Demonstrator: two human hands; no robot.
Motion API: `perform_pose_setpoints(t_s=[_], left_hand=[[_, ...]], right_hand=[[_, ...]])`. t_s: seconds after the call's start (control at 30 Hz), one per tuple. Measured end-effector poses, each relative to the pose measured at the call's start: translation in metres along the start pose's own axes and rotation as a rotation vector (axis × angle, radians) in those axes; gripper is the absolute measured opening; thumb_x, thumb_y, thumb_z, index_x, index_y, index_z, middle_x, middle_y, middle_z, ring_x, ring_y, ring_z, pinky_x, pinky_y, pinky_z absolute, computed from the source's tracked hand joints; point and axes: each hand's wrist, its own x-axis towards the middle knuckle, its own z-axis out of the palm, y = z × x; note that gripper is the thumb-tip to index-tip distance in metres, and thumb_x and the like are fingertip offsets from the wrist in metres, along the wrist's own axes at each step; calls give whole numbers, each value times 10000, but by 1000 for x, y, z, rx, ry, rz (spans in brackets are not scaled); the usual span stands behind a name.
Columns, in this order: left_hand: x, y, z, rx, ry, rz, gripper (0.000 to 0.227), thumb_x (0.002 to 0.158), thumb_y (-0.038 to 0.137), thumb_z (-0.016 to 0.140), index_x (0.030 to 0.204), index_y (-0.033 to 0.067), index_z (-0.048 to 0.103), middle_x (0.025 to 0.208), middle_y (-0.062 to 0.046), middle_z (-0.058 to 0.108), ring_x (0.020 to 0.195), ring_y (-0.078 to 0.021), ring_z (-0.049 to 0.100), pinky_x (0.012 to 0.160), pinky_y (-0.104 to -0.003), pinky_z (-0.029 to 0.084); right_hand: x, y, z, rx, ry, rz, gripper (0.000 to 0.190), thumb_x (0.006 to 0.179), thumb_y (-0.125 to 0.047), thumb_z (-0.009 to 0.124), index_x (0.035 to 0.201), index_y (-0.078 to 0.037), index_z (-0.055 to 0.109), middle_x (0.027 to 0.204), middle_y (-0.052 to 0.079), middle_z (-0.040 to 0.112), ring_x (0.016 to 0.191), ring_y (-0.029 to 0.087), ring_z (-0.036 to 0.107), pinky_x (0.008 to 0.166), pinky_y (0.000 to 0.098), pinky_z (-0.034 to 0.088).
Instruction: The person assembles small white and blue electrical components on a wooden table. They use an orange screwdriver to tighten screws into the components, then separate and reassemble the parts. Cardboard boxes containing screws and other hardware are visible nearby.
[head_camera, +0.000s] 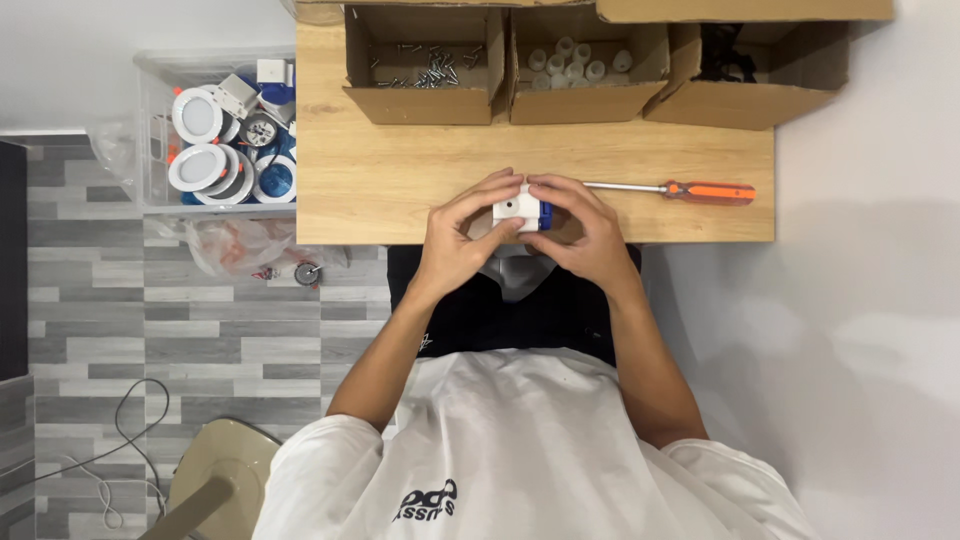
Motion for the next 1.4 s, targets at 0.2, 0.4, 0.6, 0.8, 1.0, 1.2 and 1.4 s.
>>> perform_pose_setpoints(t_s=[0.2, 0.4, 0.6, 0.8, 1.0, 1.2, 1.4], left_hand=[[2, -9, 6, -125, 68, -62, 355, 880, 31, 933, 1195, -4, 774, 1304, -204, 788, 1402, -391, 638, 1168, -470, 544], [15, 6, -6, -11, -32, -84, 553, 908, 42, 911, 1419, 28, 701, 1286, -148, 791, 1368, -338, 680, 1169, -475, 549], [24, 10, -4, 25, -28, -35, 365, 896, 2, 897, 1246, 17, 794, 1257, -199, 771, 1363, -434, 666, 1129, -531, 569], [21, -11, 2, -121, 52, -76, 296, 840, 10, 948, 1015, -26, 712, 1200, -215, 785, 1324, -450, 686, 1098, -523, 589], [26, 2, -3, -68, 23, -99, 384, 871, 13, 924, 1205, 4, 735, 1277, -160, 777, 1390, -387, 651, 1146, -496, 563], [24, 0, -3, -41, 44, -62, 344, 844, 20, 949, 1146, -1, 784, 1213, -183, 784, 1338, -404, 688, 1104, -506, 596], [23, -3, -5, -12, 25, -67, 360, 869, 62, 939, 1124, 22, 688, 1211, -174, 776, 1331, -425, 686, 1104, -565, 581]], right_hand=[[4, 5, 0, 19, 19, 8, 547, 838, -58, 967, 1343, -11, 762, 1340, 231, 744, 1217, 426, 747, 1034, 509, 585], [5, 9, 0, 27, 29, 38, 556, 815, -37, 971, 1334, -11, 773, 1339, 232, 746, 1212, 423, 751, 1038, 511, 588], [11, 9, -1, 32, 40, 29, 534, 831, -38, 952, 1330, 1, 767, 1319, 237, 748, 1183, 434, 757, 1005, 508, 600], [16, 9, -2, 33, 43, 32, 503, 840, -30, 944, 1311, 14, 770, 1316, 242, 752, 1180, 423, 763, 1007, 499, 603], [16, 11, -1, 29, 47, 24, 503, 840, -28, 941, 1311, 20, 770, 1319, 243, 751, 1185, 418, 761, 1009, 490, 606], [15, 10, -2, 37, 51, 21, 500, 835, 0, 934, 1305, 25, 768, 1314, 248, 750, 1187, 426, 761, 1009, 495, 609], [15, 11, -3, 47, 41, 28, 510, 830, 10, 939, 1309, 22, 765, 1311, 250, 749, 1183, 424, 760, 1010, 499, 605]])
